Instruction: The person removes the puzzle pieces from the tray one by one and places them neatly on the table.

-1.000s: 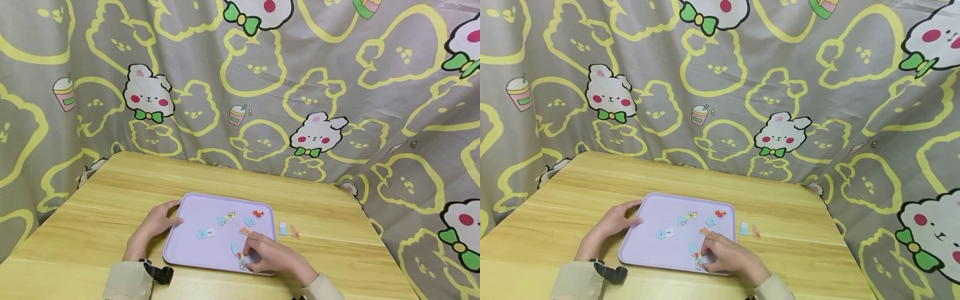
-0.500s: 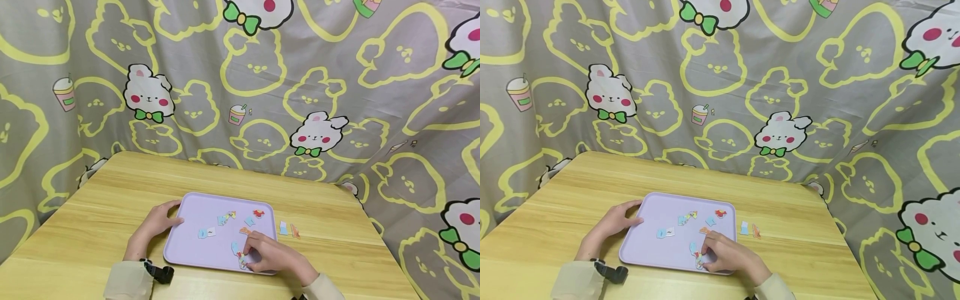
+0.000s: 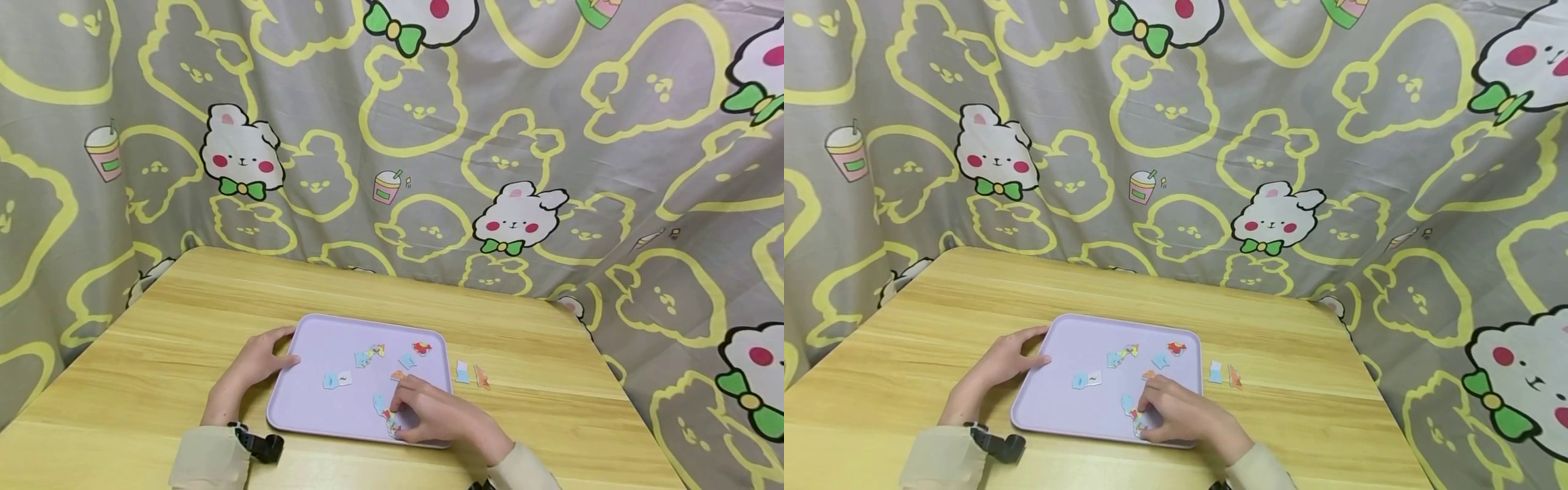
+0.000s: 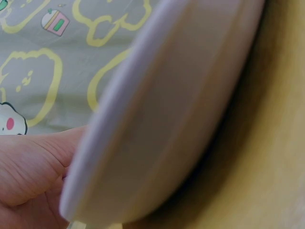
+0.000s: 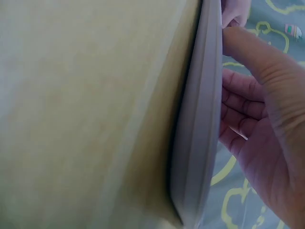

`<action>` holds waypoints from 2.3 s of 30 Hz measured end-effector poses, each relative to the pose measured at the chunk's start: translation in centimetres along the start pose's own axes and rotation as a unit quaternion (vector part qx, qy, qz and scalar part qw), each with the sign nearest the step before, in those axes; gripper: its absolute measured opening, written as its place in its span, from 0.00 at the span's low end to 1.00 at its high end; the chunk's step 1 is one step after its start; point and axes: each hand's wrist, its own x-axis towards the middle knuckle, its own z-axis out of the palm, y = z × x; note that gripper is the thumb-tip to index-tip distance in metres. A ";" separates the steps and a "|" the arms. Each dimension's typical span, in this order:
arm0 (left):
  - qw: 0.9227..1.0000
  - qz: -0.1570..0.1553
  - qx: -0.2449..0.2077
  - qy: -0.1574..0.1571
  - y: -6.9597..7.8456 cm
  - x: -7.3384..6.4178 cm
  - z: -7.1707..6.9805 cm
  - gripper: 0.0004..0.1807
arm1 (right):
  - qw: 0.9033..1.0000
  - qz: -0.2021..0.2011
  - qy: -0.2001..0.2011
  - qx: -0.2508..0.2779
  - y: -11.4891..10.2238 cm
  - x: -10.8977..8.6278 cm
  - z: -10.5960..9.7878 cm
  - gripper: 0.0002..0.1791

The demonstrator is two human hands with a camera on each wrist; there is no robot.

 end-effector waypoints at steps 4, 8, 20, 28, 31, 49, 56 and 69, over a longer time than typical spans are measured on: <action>1.000 0.001 0.000 0.000 0.0 0.1 0.0 0.35 | 1.000 -0.015 -0.002 -0.015 -0.1 0.5 -0.1 0.13; 1.000 0.001 0.003 0.000 0.0 0.1 0.0 0.35 | 1.000 -0.018 -0.004 -0.016 0.0 0.7 -0.2 0.13; 1.000 0.005 0.002 0.001 0.1 0.2 0.1 0.35 | 0.998 0.023 0.017 0.051 0.0 0.5 0.1 0.15; 1.000 0.000 0.000 -0.002 0.0 0.1 0.0 0.35 | 0.990 0.025 0.068 0.125 0.4 0.3 0.4 0.15; 1.000 -0.001 0.000 -0.002 -0.1 0.0 0.0 0.35 | 0.988 0.021 0.085 0.127 0.5 0.3 0.5 0.15; 1.000 0.004 0.000 0.002 -0.2 -0.1 0.1 0.36 | 0.982 0.048 0.132 0.126 1.8 -1.6 0.5 0.18; 1.000 0.006 0.000 0.002 -0.1 -0.1 -0.1 0.36 | 0.978 0.071 0.151 0.127 2.8 -2.6 0.2 0.17; 1.000 0.010 0.005 0.000 0.0 -0.2 -0.2 0.36 | 0.971 0.132 0.169 0.109 4.3 -4.8 0.1 0.16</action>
